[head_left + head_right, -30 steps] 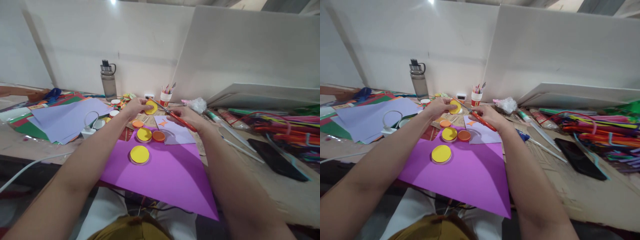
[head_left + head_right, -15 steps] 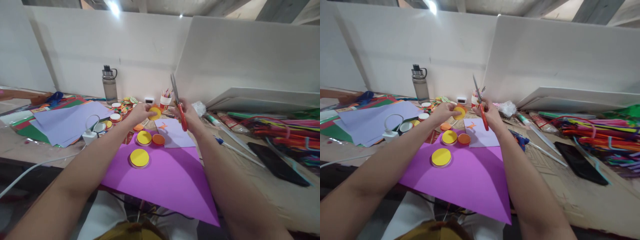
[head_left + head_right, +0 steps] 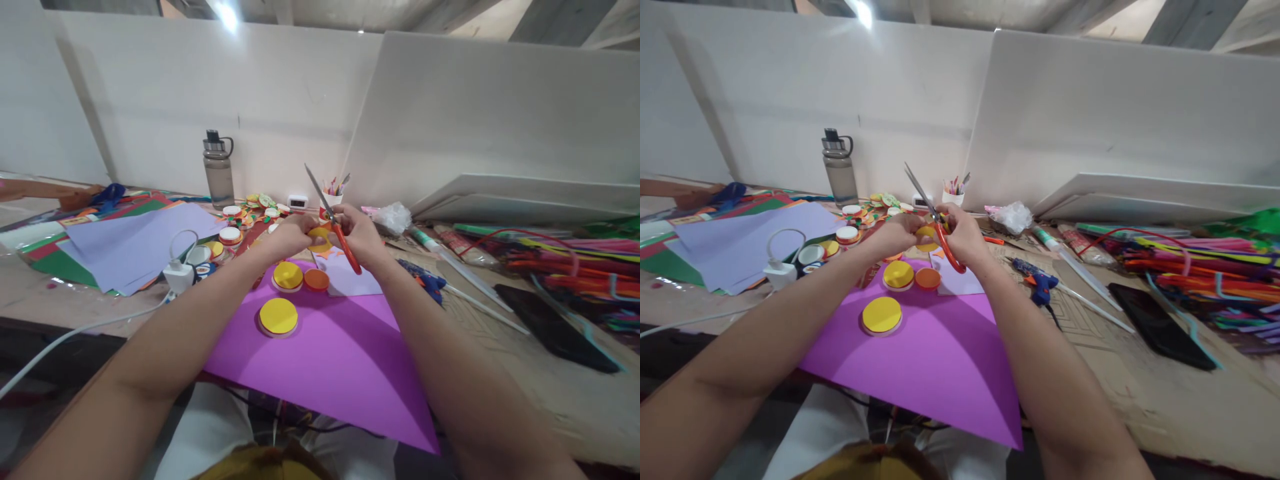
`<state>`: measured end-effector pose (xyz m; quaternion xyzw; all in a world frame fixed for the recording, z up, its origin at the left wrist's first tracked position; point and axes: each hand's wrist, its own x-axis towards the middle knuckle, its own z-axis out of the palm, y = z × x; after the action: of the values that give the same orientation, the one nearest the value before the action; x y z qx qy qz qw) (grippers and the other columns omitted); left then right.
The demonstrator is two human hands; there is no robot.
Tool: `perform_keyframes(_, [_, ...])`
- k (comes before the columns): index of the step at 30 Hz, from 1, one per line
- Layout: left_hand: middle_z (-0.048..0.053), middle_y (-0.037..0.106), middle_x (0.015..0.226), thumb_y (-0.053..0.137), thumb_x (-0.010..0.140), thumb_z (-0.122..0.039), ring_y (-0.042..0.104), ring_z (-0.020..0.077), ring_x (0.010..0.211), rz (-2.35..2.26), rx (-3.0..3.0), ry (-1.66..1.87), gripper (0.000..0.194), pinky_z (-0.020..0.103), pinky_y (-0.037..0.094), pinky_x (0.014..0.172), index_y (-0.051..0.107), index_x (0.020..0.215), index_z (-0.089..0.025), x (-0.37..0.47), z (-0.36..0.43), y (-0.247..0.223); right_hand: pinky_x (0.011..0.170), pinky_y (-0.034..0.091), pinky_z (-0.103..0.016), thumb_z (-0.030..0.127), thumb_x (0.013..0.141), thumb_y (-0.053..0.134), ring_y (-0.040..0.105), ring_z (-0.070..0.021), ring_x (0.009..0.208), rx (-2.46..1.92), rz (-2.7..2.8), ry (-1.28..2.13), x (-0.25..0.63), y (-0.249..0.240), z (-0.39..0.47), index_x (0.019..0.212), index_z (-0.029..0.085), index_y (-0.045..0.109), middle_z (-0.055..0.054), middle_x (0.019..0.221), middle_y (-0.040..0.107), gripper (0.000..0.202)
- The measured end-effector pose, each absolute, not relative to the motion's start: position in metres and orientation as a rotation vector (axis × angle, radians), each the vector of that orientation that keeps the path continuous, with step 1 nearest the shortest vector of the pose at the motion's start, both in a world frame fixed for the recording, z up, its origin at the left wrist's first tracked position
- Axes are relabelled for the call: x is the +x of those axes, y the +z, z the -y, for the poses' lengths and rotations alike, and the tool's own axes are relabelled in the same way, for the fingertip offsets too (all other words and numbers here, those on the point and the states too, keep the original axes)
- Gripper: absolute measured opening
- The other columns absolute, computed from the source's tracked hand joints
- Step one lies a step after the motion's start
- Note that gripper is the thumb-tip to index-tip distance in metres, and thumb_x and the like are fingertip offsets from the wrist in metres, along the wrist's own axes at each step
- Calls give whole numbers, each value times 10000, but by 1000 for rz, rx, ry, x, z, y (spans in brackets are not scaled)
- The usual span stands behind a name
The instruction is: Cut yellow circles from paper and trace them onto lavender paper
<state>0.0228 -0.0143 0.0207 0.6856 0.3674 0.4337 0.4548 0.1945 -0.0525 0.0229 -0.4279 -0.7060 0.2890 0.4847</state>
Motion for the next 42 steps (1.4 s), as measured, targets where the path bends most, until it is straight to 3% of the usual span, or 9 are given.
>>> perform_keyframes(3, [38, 677, 721, 783, 598, -149, 589, 120, 634, -788, 1654, 1064, 158, 232, 413, 589, 683, 721, -153, 24, 19, 22, 565, 437, -272, 316, 638, 629, 548, -139, 637, -1045, 1544, 762, 188, 23, 53, 1093, 219, 485, 4, 785, 599, 487])
perform_keyframes(9, [62, 706, 805, 774, 684, -328, 606, 95, 585, -680, 1460, 1109, 304, 218, 321, 502, 711, 923, -150, 31, 31, 19, 483, 400, -252, 389, 663, 648, 490, -114, 574, -988, 1265, 797, 177, 23, 55, 1085, 250, 445, 1, 834, 599, 488])
perform_keyframes(15, [49, 693, 723, 755, 707, -373, 595, 90, 539, -700, 1408, 1203, 275, 210, 321, 495, 708, 850, -144, 34, 33, 18, 525, 413, -256, 511, 723, 610, 516, -123, 606, -978, 1348, 733, 171, 23, 59, 1103, 242, 435, -4, 834, 585, 497])
perform_keyframes(22, [31, 662, 660, 787, 646, -309, 569, 80, 518, -744, 1253, 1323, 220, 190, 293, 471, 669, 727, -143, 24, 23, 23, 701, 472, -289, 498, 815, 598, 538, -155, 752, -983, 1566, 479, 174, 25, 60, 1145, 233, 487, 0, 826, 545, 438])
perform_keyframes(27, [1, 654, 700, 738, 680, -237, 573, 82, 576, -836, 1038, 1460, 147, 178, 287, 457, 641, 771, -175, 14, 15, 27, 537, 453, -256, 559, 843, 551, 516, -135, 602, -1082, 1700, 681, 172, 27, 69, 1122, 234, 527, 27, 697, 506, 429])
perform_keyframes(33, [-46, 582, 636, 698, 717, -143, 503, 44, 504, -757, 787, 1581, 139, 168, 239, 421, 570, 765, -169, 9, 10, 32, 425, 441, -247, 579, 785, 616, 504, -121, 484, -1228, 1798, 787, 166, 31, 76, 890, 220, 524, 33, 630, 493, 386])
perform_keyframes(42, [-52, 573, 642, 735, 714, -157, 494, 43, 530, -717, 714, 1683, 190, 165, 275, 448, 558, 783, -172, 3, 6, 33, 416, 460, -244, 562, 786, 629, 520, -122, 486, -1244, 1864, 831, 168, 28, 74, 872, 222, 548, 25, 622, 528, 360])
